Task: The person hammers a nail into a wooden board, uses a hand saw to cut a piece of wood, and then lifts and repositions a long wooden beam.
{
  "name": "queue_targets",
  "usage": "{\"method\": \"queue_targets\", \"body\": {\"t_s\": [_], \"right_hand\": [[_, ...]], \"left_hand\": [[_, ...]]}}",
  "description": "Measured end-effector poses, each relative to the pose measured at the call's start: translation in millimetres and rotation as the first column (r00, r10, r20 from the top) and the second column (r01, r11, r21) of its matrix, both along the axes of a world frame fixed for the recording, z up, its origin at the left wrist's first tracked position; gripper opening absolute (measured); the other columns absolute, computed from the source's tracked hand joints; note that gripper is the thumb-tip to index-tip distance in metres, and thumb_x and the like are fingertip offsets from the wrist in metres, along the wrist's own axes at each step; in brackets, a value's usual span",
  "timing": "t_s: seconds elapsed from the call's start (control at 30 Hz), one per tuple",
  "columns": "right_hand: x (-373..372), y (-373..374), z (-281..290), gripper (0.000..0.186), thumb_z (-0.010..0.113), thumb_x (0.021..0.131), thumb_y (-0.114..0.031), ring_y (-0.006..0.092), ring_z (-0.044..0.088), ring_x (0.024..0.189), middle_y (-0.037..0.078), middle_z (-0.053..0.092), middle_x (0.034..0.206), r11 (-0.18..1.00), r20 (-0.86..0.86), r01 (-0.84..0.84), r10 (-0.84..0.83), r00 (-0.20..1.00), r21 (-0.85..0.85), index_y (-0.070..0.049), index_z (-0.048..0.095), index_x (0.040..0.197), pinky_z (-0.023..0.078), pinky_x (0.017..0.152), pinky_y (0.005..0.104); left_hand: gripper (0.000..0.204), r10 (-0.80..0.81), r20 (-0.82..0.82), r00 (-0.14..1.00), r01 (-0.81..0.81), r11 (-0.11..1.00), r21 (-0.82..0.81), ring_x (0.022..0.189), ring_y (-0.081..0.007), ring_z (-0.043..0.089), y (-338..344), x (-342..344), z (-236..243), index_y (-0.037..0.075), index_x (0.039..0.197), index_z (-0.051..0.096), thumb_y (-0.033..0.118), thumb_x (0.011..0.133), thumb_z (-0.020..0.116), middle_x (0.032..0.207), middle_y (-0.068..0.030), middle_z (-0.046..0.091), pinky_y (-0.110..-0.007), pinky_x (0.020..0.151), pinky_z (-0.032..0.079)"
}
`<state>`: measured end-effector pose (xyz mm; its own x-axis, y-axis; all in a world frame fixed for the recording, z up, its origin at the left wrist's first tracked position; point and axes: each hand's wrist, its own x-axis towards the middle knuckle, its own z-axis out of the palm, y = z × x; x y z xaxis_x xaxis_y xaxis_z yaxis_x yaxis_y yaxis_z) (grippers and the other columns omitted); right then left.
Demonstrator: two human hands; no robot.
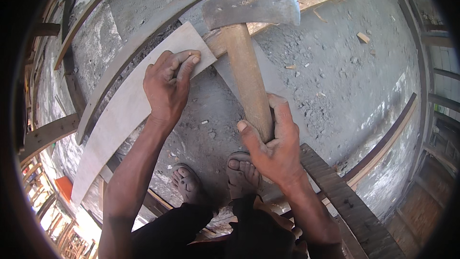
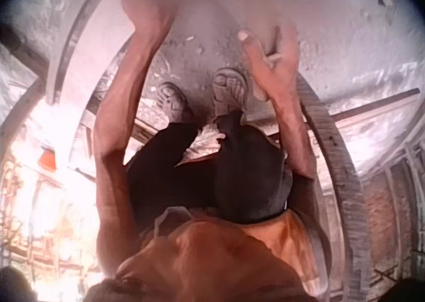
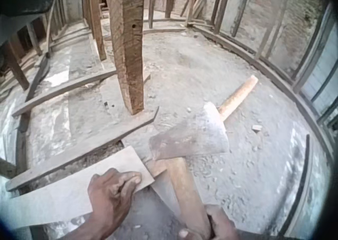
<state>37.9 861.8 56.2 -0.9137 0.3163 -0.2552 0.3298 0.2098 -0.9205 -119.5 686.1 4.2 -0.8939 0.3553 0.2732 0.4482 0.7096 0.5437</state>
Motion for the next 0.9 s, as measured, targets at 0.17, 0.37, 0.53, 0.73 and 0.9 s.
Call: {"method": "queue_targets", "body": {"t_s": [0.17, 0.37, 0.53, 0.73, 0.9], "right_hand": [[0, -12, 7, 0.052, 0.071, 0.093, -0.01, 0.0234, 0.068, 0.096, 0.019, 0.068, 0.105, 0.997, -0.037, -0.001, 0.004, 0.999, 0.072, 0.004, 0.049, 0.138, 0.054, 0.086, 0.0383], [16, -22, 9, 0.054, 0.072, 0.093, -0.009, 0.0257, 0.068, 0.102, 0.023, 0.068, 0.114, 0.993, -0.042, -0.038, 0.043, 0.998, 0.112, 0.005, 0.049, 0.141, 0.054, 0.089, 0.039], [24, -18, 13, 0.055, 0.072, 0.094, -0.01, 0.0293, 0.069, 0.111, 0.025, 0.067, 0.123, 0.949, -0.11, -0.109, 0.147, 0.983, 0.296, 0.005, 0.051, 0.142, 0.054, 0.095, 0.0404], [36, -2, 19, 0.056, 0.073, 0.094, -0.009, 0.0374, 0.066, 0.121, 0.029, 0.064, 0.131, 0.885, -0.099, -0.147, 0.211, 0.973, 0.441, 0.005, 0.051, 0.144, 0.053, 0.1, 0.0439], [27, -4, 20, 0.055, 0.071, 0.095, -0.007, 0.0406, 0.063, 0.126, 0.03, 0.062, 0.136, 0.873, -0.122, -0.192, 0.273, 0.954, 0.449, 0.006, 0.05, 0.145, 0.052, 0.103, 0.0459]], "left_hand": [[0.015, 0.037, -0.04, 0.999, -0.038, 0.999, -0.017, 0.067, -0.0181, 0.055, -11, 6, -8, 0.016, 0.103, 0.08, 0.026, 0.096, 0.072, 0.078, -0.0037, 0.065, -0.033, 0.069, 0.038], [0.018, 0.077, -0.097, 0.992, -0.077, 0.997, 0.008, 0.068, -0.0207, 0.058, -16, 10, -15, 0.016, 0.102, 0.08, 0.029, 0.097, 0.07, 0.083, -0.0028, 0.069, -0.034, 0.071, 0.04], [0.017, 0.109, -0.155, 0.982, -0.107, 0.994, 0.021, 0.067, -0.0217, 0.06, -21, 11, -21, 0.02, 0.099, 0.081, 0.032, 0.094, 0.071, 0.082, 0.0, 0.07, -0.035, 0.07, 0.04], [0.02, 0.089, -0.085, 0.992, -0.091, 0.996, -0.019, 0.069, -0.0205, 0.06, -16, 15, -14, 0.02, 0.105, 0.082, 0.033, 0.096, 0.07, 0.086, -0.002, 0.072, -0.034, 0.074, 0.041], [0.016, 0.094, -0.149, 0.984, -0.093, 0.996, 0.019, 0.065, -0.0208, 0.057, -19, 15, -22, 0.022, 0.1, 0.082, 0.033, 0.094, 0.071, 0.083, 0.0011, 0.071, -0.034, 0.071, 0.039]]}}
